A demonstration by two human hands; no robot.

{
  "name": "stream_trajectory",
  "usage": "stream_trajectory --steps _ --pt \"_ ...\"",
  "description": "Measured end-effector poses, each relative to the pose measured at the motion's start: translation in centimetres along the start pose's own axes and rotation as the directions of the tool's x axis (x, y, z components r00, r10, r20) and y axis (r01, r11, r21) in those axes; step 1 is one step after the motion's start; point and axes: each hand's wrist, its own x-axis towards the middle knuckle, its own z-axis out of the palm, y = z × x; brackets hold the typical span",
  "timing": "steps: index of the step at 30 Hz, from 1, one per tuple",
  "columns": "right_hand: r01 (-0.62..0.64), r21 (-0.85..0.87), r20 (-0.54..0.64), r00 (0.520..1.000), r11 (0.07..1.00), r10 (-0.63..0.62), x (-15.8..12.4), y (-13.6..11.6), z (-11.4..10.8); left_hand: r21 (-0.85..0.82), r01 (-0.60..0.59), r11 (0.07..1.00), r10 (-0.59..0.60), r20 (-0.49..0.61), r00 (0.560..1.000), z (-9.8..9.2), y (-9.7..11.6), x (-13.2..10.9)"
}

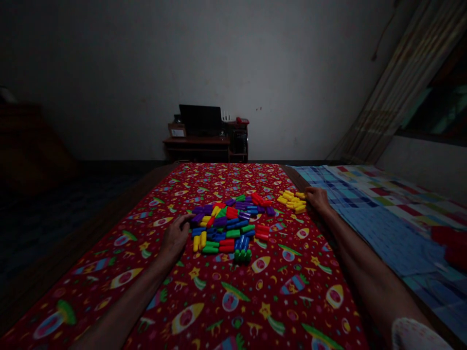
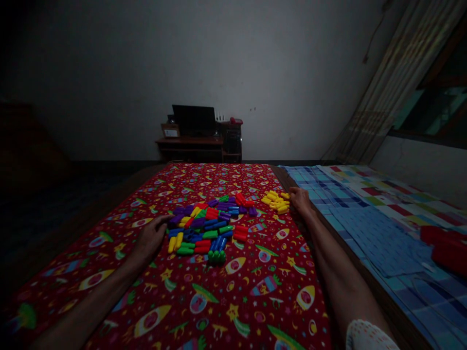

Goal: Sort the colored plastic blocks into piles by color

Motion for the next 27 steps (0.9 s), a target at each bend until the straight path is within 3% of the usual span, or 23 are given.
stream_trajectory --steps 10,20,27 --pt "-0.093 -0.128 0.001 0.996 0.987 0.094 0.7 -0.7 0.6 0.019 0.005 1.0 -0.005 -0.009 1.0 0.0 -0.1 0.0" --pt "-0.03 -0.195 0.233 0.969 0.98 0.076 2.7 -0.6 -0.1 0.011 0.031 0.999 -0.031 0.0 1.0 -0.1 0.6 -0.2" --pt "0.009 -0.304 0.016 1.0 0.953 -0.004 1.0 -0.7 0.0 0.018 -0.006 1.0 0.006 -0.019 1.0 0.0 0.2 0.0"
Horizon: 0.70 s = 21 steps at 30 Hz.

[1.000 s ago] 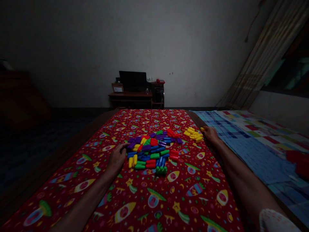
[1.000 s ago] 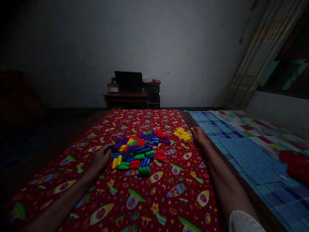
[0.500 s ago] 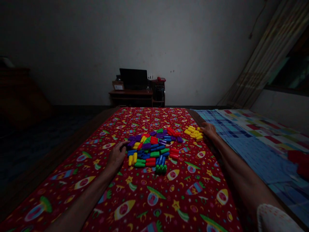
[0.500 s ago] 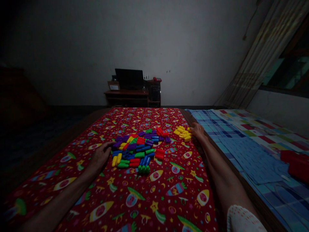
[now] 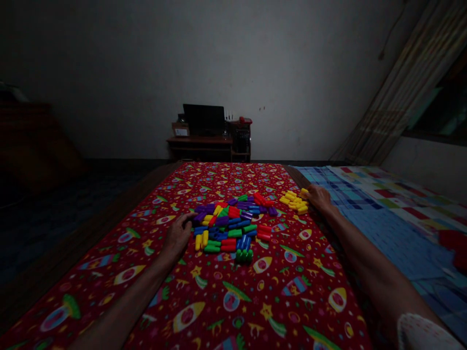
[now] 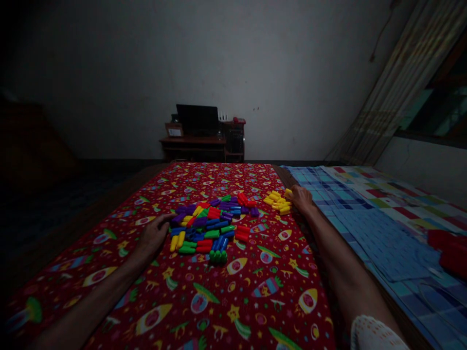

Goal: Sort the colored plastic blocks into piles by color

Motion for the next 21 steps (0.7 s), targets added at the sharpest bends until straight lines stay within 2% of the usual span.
stream_trajectory --steps 5,12,15,18,21 --pt "0.15 0.175 0.029 0.987 0.973 -0.158 -0.5 0.2 0.3 0.018 -0.02 1.0 0.019 0.015 1.0 0.1 -0.2 0.0" --pt "0.095 0.303 -0.01 0.995 0.948 -0.096 -1.0 -0.1 -0.1 0.004 -0.047 0.999 0.047 -0.015 0.999 0.3 -0.7 0.1" --pt "0.084 0.323 -0.076 0.995 0.943 -0.062 -1.2 -0.8 -0.7 0.005 -0.037 0.999 0.037 -0.002 0.999 0.4 -0.8 0.1" --pt "0.103 0.396 -0.155 0.987 0.913 -0.045 -1.7 -3.5 -1.9 -0.001 -0.033 0.999 0.033 0.002 0.999 0.6 -0.7 0.1" --pt "0.23 0.508 -0.153 0.972 0.83 -0.175 -3.2 -9.4 -3.1 -0.009 -0.02 1.0 0.02 0.001 1.0 0.6 -0.6 0.1"
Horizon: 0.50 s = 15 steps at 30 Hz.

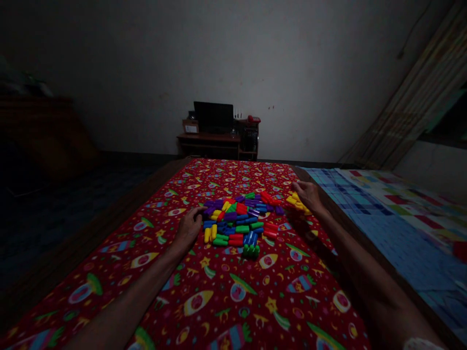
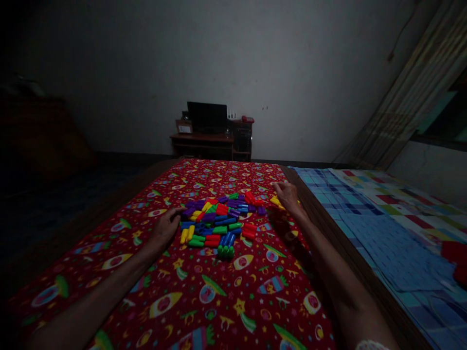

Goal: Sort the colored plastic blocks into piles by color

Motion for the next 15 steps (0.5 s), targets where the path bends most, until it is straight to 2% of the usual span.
stream_trajectory --steps 1,2,4,5,7,9,11,13,15 --pt "0.075 0.061 0.078 0.994 0.995 -0.079 -0.2 -2.5 1.1 -0.003 0.003 1.0 -0.003 0.001 1.0 0.0 0.0 0.0" --pt "0.162 0.116 0.188 0.965 0.98 -0.182 -0.5 -5.0 2.3 -0.006 0.004 1.0 -0.004 0.001 1.0 0.0 0.1 -0.1" --pt "0.321 0.179 0.384 0.848 0.93 -0.366 -1.3 -10.0 5.0 -0.012 0.01 1.0 -0.01 0.0 1.0 0.0 0.1 -0.2" --pt "0.378 0.17 0.451 0.791 0.91 -0.413 -1.6 -12.2 6.3 -0.021 0.013 1.0 -0.013 0.002 1.0 0.0 0.1 -0.2" --pt "0.439 0.064 0.551 0.733 0.896 -0.398 -2.3 -15.7 8.5 -0.062 0.005 0.998 -0.004 0.01 1.0 0.0 0.1 -0.3" --pt "0.457 -0.057 0.615 0.716 0.888 -0.329 -2.7 -17.6 10.0 -0.118 -0.019 0.993 0.021 0.016 1.0 0.1 0.1 -0.4" --pt "0.465 -0.102 0.636 0.71 0.879 -0.302 -3.0 -18.2 10.7 -0.147 -0.061 0.987 0.063 0.012 0.998 0.3 0.2 -0.3" --pt "0.469 -0.064 0.608 0.719 0.881 -0.338 -3.0 -17.8 10.8 -0.116 -0.129 0.985 0.131 0.01 0.991 0.5 0.3 -0.2" --pt "0.441 0.01 0.531 0.758 0.897 -0.378 -2.9 -16.8 10.4 -0.054 -0.226 0.973 0.228 0.036 0.973 0.7 0.3 0.0"
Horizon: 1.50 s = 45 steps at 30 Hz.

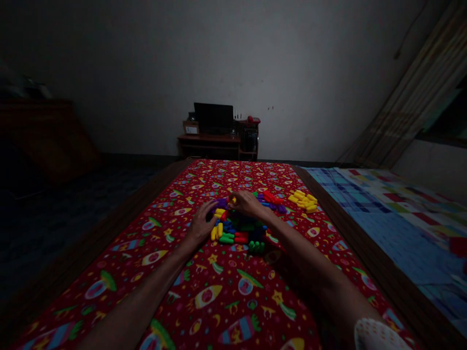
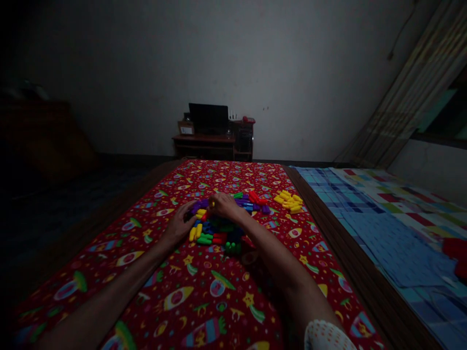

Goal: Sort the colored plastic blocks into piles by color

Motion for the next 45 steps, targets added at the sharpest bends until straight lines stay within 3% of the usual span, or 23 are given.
stream_trajectory --steps 2,4,7,10,13,17,21,24,26,29,31,34,37,42,45 --pt "-0.005 0.115 -0.168 0.986 0.993 0.024 -0.8 1.4 -0.6 0.055 -0.077 0.995 0.074 0.059 0.996 0.2 -0.1 0.1" --pt "-0.005 0.22 -0.343 0.936 0.976 0.082 -2.0 3.4 -1.7 0.085 -0.108 0.99 0.1 0.098 0.99 0.4 -0.3 0.1" --pt "-0.081 0.226 -0.483 0.856 0.971 0.184 -4.9 7.6 -4.1 0.124 -0.117 0.985 0.103 0.109 0.989 0.5 -0.2 0.0" --pt "-0.328 0.112 -0.49 0.803 0.938 0.339 -8.6 12.4 -6.6 0.192 -0.116 0.974 0.095 0.117 0.989 0.3 0.3 -0.2" --pt "-0.554 -0.057 -0.419 0.768 0.831 0.483 -11.4 16.3 -8.4 0.304 -0.123 0.945 0.092 0.114 0.989 0.1 1.0 -0.2" --pt "-0.67 -0.231 -0.279 0.74 0.705 0.612 -12.2 18.0 -9.5 0.399 -0.159 0.903 0.131 0.096 0.987 -0.3 1.4 0.1" --pt "-0.682 -0.276 -0.198 0.73 0.678 0.654 -11.5 17.5 -9.8 0.333 -0.209 0.92 0.182 0.111 0.977 -0.4 1.2 0.3" --pt "-0.686 -0.209 -0.28 0.725 0.697 0.629 -11.2 16.5 -9.9 0.246 -0.216 0.945 0.184 0.145 0.972 -0.3 0.9 0.3" --pt "-0.631 -0.117 -0.351 0.749 0.767 0.562 -11.2 15.2 -9.7 0.211 -0.18 0.961 0.143 0.179 0.973 -0.1 0.8 0.3" --pt "-0.409 0.063 -0.39 0.829 0.91 0.4 -10.7 11.9 -8.6 0.212 -0.138 0.968 0.101 0.177 0.979 -0.1 0.7 0.4" --pt "-0.225 0.174 -0.363 0.89 0.959 0.275 -10.2 8.8 -7.1 0.229 -0.122 0.966 0.086 0.162 0.983 -0.2 0.7 0.6" --pt "-0.014 0.271 -0.284 0.954 0.963 0.094 -9.2 4.1 -4.4 0.262 -0.09 0.961 0.04 0.19 0.981 -0.7 0.7 0.9" --pt "0.092 0.292 -0.205 0.978 0.952 -0.031 -8.5 0.8 -2.2 0.294 -0.076 0.953 0.018 0.198 0.98 -1.2 0.8 1.2" --pt "0.131 0.289 -0.154 0.984 0.948 -0.089 -8.6 0.1 -0.3 0.267 -0.013 0.964 -0.059 0.259 0.964 -1.6 1.5 1.2" --pt "0.159 0.285 -0.202 0.974 0.945 -0.103 -8.8 1.1 -0.1 0.194 0.061 0.979 -0.093 0.162 0.982 -1.8 2.3 1.1"
